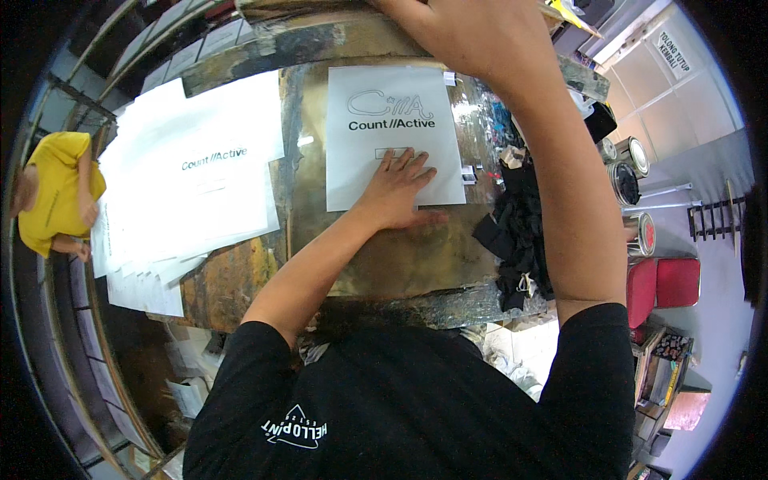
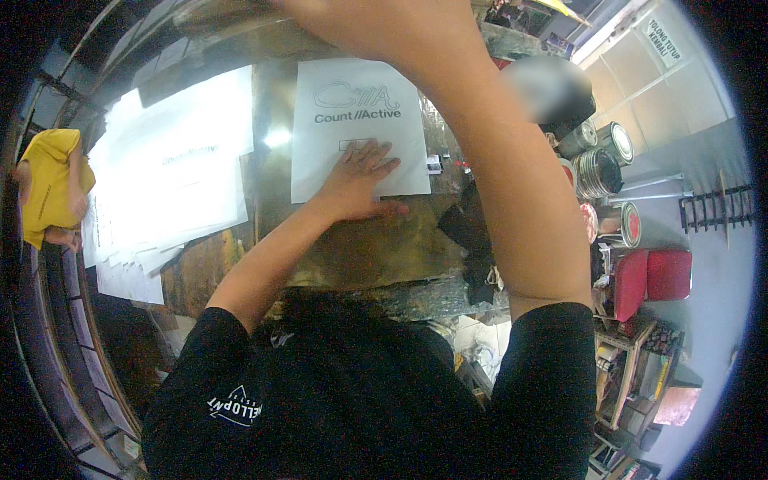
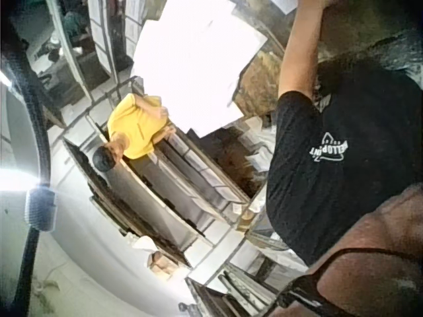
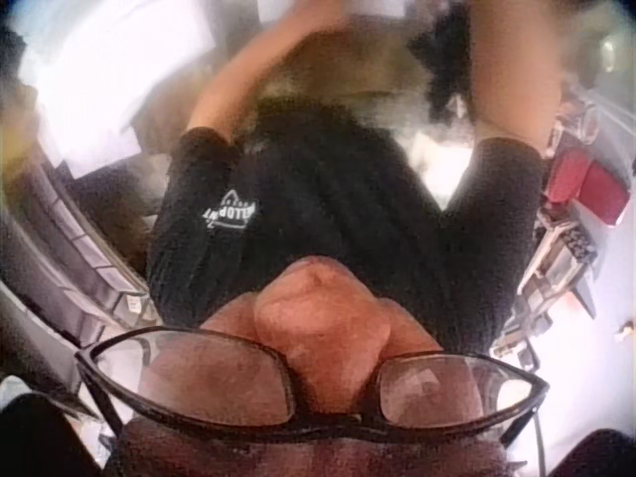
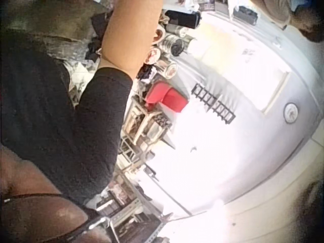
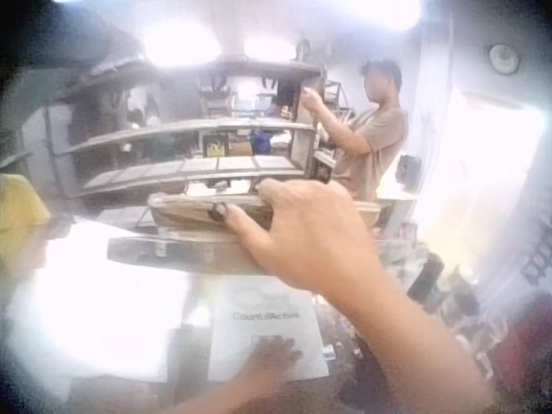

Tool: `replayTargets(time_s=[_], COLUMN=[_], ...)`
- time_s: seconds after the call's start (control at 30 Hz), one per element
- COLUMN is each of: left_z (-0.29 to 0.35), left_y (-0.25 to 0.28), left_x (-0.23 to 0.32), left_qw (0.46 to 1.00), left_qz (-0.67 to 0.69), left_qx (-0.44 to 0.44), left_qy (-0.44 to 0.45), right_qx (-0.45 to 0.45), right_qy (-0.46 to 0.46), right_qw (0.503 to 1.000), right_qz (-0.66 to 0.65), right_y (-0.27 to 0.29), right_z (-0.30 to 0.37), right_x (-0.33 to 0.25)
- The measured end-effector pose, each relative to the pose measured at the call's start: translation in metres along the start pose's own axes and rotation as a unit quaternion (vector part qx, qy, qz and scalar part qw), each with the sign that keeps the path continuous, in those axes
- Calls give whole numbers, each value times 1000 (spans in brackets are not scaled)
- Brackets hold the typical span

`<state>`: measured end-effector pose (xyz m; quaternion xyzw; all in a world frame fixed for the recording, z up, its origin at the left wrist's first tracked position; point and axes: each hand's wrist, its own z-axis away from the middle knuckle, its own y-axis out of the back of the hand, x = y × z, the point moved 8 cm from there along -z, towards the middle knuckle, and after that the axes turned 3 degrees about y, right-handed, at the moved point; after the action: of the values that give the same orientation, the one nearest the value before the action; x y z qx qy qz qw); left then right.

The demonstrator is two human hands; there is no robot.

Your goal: The person performs screen printing by placing a plastic sheet on a workbench, lowering a mesh frame, and using a squeegee to spread ink over a stencil. The person handles several plastic sheets and moves a stack of printed sheets to the side.

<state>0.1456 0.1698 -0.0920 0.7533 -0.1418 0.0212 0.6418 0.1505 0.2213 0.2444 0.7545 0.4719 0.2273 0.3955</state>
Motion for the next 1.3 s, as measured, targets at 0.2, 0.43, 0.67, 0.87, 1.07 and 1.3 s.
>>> replayTargets(time_s=[0.2, 0.43, 0.67, 0.87, 1.07, 1.3], left_z=[90, 194, 213, 217, 217, 216], left_y=[132, 104, 55, 48, 47, 53], left_x=[-122, -120, -121, -122, -125, -121], left_qw=[772, 800, 921, 928, 935, 930], left_qz=[485, 420, -13, -6, 20, 35], left_qx=[214, 231, 131, 147, 149, 158], left_qy=[351, 361, 365, 343, 320, 329], right_qx=[5, -210, -248, -226, -200, -160], right_qy=[24, 17, -13, -20, -34, -25], right_qw=[998, 977, 969, 974, 978, 986], right_qz=[52, 25, -8, 19, 47, 46], right_y=[-20, -130, -187, -191, -211, -220], right_z=[32, 152, 218, 219, 203, 177], right_x=[2, -5, -14, -24, -8, 8])
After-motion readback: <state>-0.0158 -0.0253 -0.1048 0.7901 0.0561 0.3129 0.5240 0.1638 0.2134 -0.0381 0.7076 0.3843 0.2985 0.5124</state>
